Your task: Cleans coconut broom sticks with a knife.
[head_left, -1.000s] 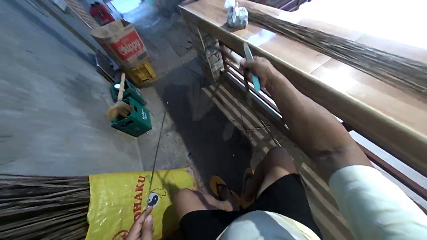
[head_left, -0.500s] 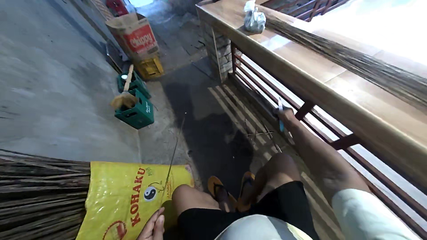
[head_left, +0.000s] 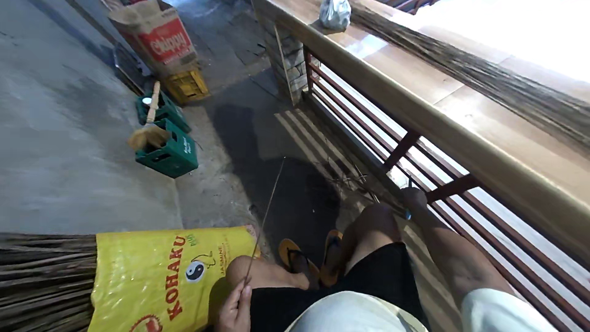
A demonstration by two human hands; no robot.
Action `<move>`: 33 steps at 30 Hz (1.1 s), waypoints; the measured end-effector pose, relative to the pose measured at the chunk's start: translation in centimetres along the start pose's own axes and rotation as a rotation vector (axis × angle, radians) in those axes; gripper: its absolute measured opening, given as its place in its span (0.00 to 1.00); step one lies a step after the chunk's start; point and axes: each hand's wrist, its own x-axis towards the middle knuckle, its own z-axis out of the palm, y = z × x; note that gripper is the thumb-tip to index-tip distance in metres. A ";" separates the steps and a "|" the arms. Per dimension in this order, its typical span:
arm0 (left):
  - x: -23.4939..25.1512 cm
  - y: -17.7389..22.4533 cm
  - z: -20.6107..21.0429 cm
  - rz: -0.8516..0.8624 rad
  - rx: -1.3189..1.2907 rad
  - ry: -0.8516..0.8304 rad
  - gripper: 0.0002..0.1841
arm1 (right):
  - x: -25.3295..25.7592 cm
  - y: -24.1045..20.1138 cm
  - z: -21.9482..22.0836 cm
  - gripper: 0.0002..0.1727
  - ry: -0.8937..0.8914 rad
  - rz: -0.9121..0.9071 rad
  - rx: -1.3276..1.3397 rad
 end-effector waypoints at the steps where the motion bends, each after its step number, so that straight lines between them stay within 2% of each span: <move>1: 0.0 0.0 0.6 -0.012 -0.007 -0.016 0.17 | -0.7 -0.7 -0.1 0.27 0.033 -0.018 0.118; 4: 0.3 -0.4 2.3 -0.053 -0.071 -0.019 0.18 | -4.4 -3.9 -0.5 0.26 0.064 -0.130 0.420; 7: 0.9 -1.1 3.8 -0.073 -0.172 -0.008 0.19 | -10.4 -7.0 -0.4 0.22 -0.079 -0.328 0.598; 11: 1.8 -1.0 4.8 -0.134 -0.253 -0.031 0.15 | -18.9 -9.7 2.9 0.17 -0.456 -0.630 0.633; 14: 1.9 -0.2 5.2 -0.169 -0.279 -0.019 0.12 | -24.9 -11.2 6.5 0.18 -0.814 -0.749 0.563; 17: 1.7 -0.5 5.7 -0.176 -0.308 0.003 0.12 | -28.9 -12.3 9.5 0.23 -1.074 -0.773 0.482; 20: 1.3 -0.6 5.9 -0.178 -0.355 -0.012 0.10 | -30.6 -13.0 11.8 0.27 -1.207 -0.761 0.475; 24: 0.5 -0.2 5.8 -0.208 -0.496 -0.068 0.07 | -30.8 -13.5 13.3 0.19 -1.308 -0.803 0.472; 30: -0.1 -0.5 5.7 -0.264 -0.658 -0.128 0.09 | -31.2 -13.4 13.1 0.18 -1.416 -0.713 0.480; 33: -0.4 -0.6 5.7 -0.263 -0.715 -0.160 0.09 | -31.1 -13.4 12.5 0.15 -1.443 -0.635 0.509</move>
